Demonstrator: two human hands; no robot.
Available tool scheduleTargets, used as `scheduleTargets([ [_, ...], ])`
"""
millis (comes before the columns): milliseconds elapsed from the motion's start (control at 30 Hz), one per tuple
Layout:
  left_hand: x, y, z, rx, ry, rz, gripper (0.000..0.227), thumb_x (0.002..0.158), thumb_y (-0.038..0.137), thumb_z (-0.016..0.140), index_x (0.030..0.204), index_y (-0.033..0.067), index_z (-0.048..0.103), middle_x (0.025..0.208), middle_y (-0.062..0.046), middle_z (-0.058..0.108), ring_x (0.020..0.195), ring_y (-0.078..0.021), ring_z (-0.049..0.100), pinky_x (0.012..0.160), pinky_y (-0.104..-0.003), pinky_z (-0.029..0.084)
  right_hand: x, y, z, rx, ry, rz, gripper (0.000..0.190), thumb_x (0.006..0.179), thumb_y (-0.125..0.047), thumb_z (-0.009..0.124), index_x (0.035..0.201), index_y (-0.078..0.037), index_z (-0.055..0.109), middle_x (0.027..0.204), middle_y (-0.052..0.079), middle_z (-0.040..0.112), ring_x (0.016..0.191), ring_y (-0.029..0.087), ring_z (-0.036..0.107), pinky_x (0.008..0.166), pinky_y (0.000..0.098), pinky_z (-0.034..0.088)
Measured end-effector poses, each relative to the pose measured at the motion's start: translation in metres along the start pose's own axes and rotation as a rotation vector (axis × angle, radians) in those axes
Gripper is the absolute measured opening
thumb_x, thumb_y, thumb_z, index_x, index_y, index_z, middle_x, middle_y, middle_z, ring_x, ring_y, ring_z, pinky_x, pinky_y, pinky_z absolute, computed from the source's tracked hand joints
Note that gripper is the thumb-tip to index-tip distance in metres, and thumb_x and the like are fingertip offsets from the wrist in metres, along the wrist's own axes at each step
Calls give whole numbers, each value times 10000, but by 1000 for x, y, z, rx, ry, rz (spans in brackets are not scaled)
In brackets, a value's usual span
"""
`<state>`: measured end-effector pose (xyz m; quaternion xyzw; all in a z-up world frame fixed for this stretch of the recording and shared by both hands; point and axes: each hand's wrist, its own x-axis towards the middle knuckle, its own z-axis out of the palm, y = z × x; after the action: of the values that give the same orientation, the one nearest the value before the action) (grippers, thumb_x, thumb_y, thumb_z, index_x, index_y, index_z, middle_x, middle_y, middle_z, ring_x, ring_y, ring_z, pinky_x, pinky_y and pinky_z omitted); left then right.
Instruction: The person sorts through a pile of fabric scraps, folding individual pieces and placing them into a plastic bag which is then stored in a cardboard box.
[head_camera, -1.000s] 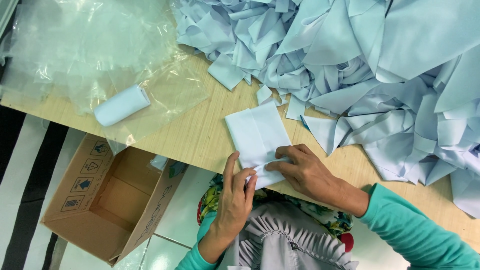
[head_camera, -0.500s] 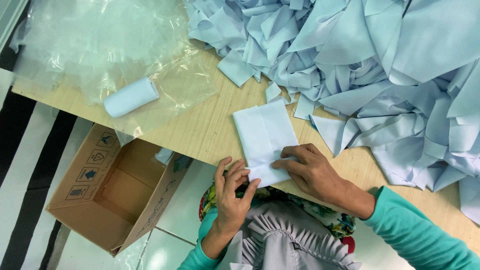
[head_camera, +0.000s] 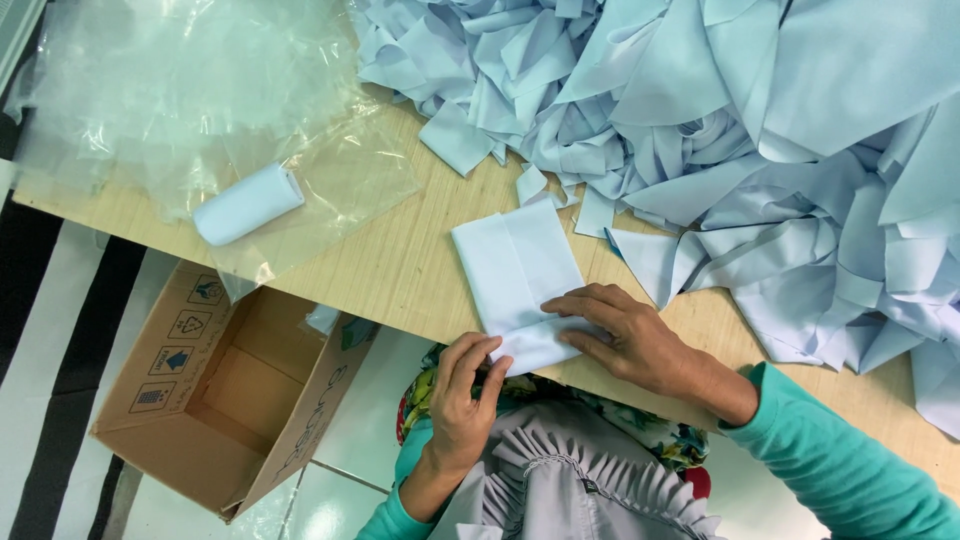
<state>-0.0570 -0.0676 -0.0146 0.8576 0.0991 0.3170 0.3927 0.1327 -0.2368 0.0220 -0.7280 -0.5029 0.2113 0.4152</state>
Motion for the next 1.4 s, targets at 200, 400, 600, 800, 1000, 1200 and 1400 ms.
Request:
scheduleTargets([
  [200,7,2,-5,-25,-31,0,220,986,61,692,1200,29,653,1206,-139,628,1021,-231,698,844,-296,661,0,1,3,-11,28,5,360,999,-206,623,1339,-85,626,1165,105,664,1095,268,645,944,387,565],
  [400,18,2,-13,-3,-122,-70,173,1022,90,621,1162,30,704,1229,-142,589,997,-243,696,844,-352,634,-1,10,7,-104,94,-74,307,1009,-162,617,1303,-80,649,1150,114,636,1058,261,639,932,370,553],
  [600,21,8,-9,70,-108,-8,179,1014,51,628,1166,-12,699,1275,-183,553,927,-262,676,812,-359,628,-3,18,13,-150,138,-66,262,988,-142,652,1241,-84,687,1167,139,620,1051,277,659,916,367,580],
  [800,17,-1,-8,176,-134,130,193,965,8,717,1151,55,701,1076,-101,557,940,-260,575,799,-359,544,-1,23,15,-250,179,-202,149,993,-106,652,1126,-55,697,1109,153,619,938,291,628,826,392,529],
  [1000,25,-3,-20,196,-232,239,234,989,-9,673,1223,-8,676,1144,-126,646,1035,-283,637,877,-420,534,7,14,-1,-458,214,-303,222,971,-288,714,1087,-100,738,1071,109,637,903,266,607,802,393,438],
  [1200,22,-13,-26,320,-293,304,467,967,402,760,1294,86,656,1279,-88,628,1155,-275,584,915,-416,488,4,11,-10,-683,124,-455,605,941,-649,639,1241,-125,682,1177,74,645,1023,283,615,885,446,446],
  [1400,27,-15,-31,339,-294,367,341,974,217,746,1281,95,663,1280,-83,661,1141,-264,626,864,-406,457,2,12,-10,-645,43,-432,496,984,-461,633,1333,-108,633,1218,85,648,1076,299,595,910,459,440],
])
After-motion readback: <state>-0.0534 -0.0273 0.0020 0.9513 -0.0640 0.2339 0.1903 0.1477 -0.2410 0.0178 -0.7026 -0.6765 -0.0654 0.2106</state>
